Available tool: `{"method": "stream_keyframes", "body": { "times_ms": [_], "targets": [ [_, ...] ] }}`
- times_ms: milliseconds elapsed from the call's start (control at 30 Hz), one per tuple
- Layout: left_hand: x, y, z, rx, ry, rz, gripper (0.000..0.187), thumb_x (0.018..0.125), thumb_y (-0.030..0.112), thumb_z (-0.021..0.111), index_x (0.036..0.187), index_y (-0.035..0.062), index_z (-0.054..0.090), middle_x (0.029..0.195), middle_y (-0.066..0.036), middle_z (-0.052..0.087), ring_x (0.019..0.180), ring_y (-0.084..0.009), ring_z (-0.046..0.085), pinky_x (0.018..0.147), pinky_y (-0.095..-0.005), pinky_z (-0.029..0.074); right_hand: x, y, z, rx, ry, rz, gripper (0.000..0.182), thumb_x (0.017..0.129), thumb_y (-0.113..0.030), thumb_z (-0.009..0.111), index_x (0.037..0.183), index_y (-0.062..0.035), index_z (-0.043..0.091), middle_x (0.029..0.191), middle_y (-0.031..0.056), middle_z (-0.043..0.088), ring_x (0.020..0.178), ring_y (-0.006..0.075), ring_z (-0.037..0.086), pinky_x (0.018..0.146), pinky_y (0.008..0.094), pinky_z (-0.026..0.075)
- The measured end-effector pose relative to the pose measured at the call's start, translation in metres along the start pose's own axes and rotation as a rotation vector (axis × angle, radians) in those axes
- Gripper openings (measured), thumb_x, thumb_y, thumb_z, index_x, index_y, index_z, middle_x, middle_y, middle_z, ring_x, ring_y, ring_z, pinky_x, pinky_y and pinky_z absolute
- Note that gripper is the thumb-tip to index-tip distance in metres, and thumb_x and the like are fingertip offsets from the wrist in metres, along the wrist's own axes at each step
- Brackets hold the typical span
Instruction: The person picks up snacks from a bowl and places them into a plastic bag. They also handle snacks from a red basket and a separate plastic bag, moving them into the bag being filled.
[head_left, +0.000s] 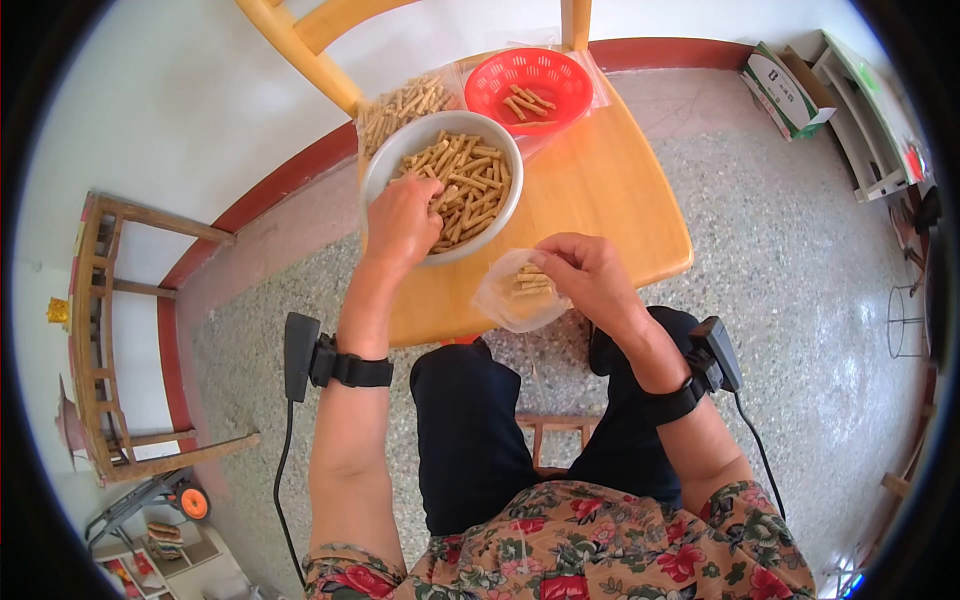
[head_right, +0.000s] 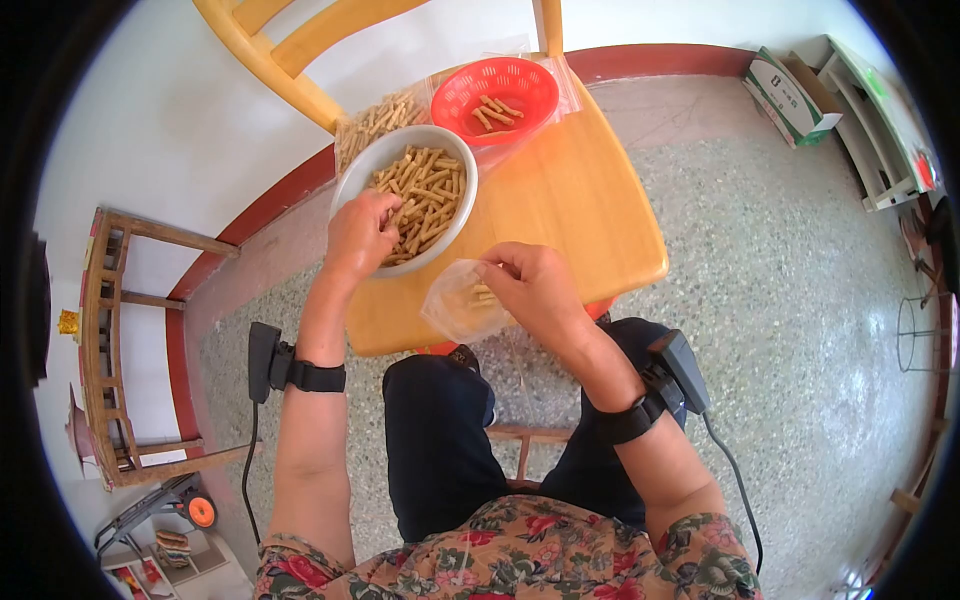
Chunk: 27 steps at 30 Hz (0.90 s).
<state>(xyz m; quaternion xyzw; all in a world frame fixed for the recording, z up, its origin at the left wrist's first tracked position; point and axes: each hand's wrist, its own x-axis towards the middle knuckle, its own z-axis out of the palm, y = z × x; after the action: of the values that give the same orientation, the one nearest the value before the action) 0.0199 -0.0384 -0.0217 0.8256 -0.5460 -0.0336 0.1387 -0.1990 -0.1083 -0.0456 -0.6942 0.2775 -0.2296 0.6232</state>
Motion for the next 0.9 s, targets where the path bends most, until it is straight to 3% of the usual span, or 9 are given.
{"method": "stream_keyframes", "body": {
  "times_ms": [100,167,267,367,433,467,533,633,900],
  "targets": [
    [-0.001,0.003,0.001,0.044,0.046,0.065,0.020,0.065,0.005,0.063,0.084,0.0084,0.060,0.084,-0.010,0.055,0.078,-0.0293,0.055,0.066,-0.0386,0.044,0.000,-0.004,0.001,-0.010,0.003,0.019,0.015,0.080,-0.011,0.057,0.082,0.0031,0.060,0.060,0.0050,0.054,0.057,0.0076,0.049,0.053,0.0247,0.041],
    [0.000,0.007,0.003,0.068,0.079,0.097,0.020,0.065,0.006,0.064,0.085,0.0078,0.060,0.081,-0.010,0.054,0.074,-0.0284,0.055,0.064,-0.0370,0.044,0.000,-0.003,0.000,-0.033,-0.043,0.004,0.019,0.085,-0.016,0.057,0.088,0.0023,0.062,0.066,-0.0035,0.053,0.058,0.0029,0.043,0.051,0.0193,0.036],
    [0.002,0.008,0.005,0.072,0.069,0.054,0.014,0.064,0.009,0.066,0.077,0.0101,0.062,0.084,-0.008,0.055,0.079,-0.0299,0.055,0.068,-0.0389,0.044,0.000,-0.007,0.001,0.006,-0.040,0.023,0.019,0.085,-0.016,0.057,0.088,0.0020,0.062,0.066,-0.0033,0.052,0.058,0.0030,0.043,0.051,0.0196,0.037],
    [-0.002,0.005,0.006,-0.090,0.181,0.109,0.006,0.070,0.009,0.064,0.075,0.0062,0.062,0.077,-0.007,0.058,0.066,-0.0250,0.058,0.057,-0.0337,0.045,0.001,-0.005,0.000,-0.042,-0.017,0.009,0.019,0.084,-0.016,0.057,0.088,0.0020,0.062,0.065,-0.0031,0.052,0.058,0.0034,0.044,0.051,0.0199,0.037],
    [-0.013,0.015,-0.004,-0.871,-0.012,-0.205,0.011,0.078,0.015,0.062,0.083,0.0050,0.061,0.070,-0.007,0.061,0.052,-0.0128,0.055,0.045,-0.0230,0.040,0.002,-0.001,0.001,-0.049,0.010,-0.008,0.018,0.081,-0.015,0.058,0.085,0.0024,0.062,0.063,0.0022,0.054,0.057,0.0070,0.047,0.052,0.0234,0.039],
    [-0.019,0.018,-0.009,-0.871,-0.011,-0.204,0.011,0.078,0.015,0.062,0.083,0.0050,0.061,0.070,-0.007,0.061,0.052,-0.0128,0.055,0.045,-0.0230,0.040,0.003,0.000,0.002,-0.055,0.038,-0.025,0.017,0.078,-0.013,0.059,0.082,0.0029,0.062,0.060,0.0076,0.056,0.055,0.0107,0.051,0.052,0.0270,0.041],
    [-0.031,0.025,-0.019,-1.261,-0.190,-0.156,0.016,0.082,0.018,0.059,0.089,0.0037,0.059,0.072,-0.008,0.062,0.049,-0.0051,0.051,0.041,-0.0168,0.037,0.003,-0.001,0.003,-0.070,0.047,-0.025,0.017,0.078,-0.014,0.059,0.082,0.0025,0.062,0.061,0.0084,0.056,0.055,0.0120,0.051,0.052,0.0275,0.041],
    [-0.051,0.043,-0.030,-1.414,-0.303,-0.160,0.018,0.082,0.016,0.057,0.096,0.0044,0.056,0.075,-0.010,0.063,0.049,-0.0061,0.052,0.043,-0.0172,0.039,0.000,0.000,0.004,-0.095,0.057,-0.026,0.018,0.077,-0.015,0.060,0.081,0.0017,0.063,0.062,0.0097,0.057,0.054,0.0144,0.053,0.052,0.0286,0.042],
    [-0.084,0.070,-0.041,-1.288,-0.286,0.041,0.012,0.083,0.009,0.054,0.094,0.0040,0.056,0.085,-0.010,0.063,0.053,-0.0054,0.051,0.046,-0.0176,0.040,-0.015,-0.007,0.001,-0.123,0.069,0.010,0.018,0.075,-0.017,0.060,0.081,0.0002,0.063,0.062,0.0113,0.058,0.054,0.0192,0.055,0.053,0.0310,0.043]
  ]
}}
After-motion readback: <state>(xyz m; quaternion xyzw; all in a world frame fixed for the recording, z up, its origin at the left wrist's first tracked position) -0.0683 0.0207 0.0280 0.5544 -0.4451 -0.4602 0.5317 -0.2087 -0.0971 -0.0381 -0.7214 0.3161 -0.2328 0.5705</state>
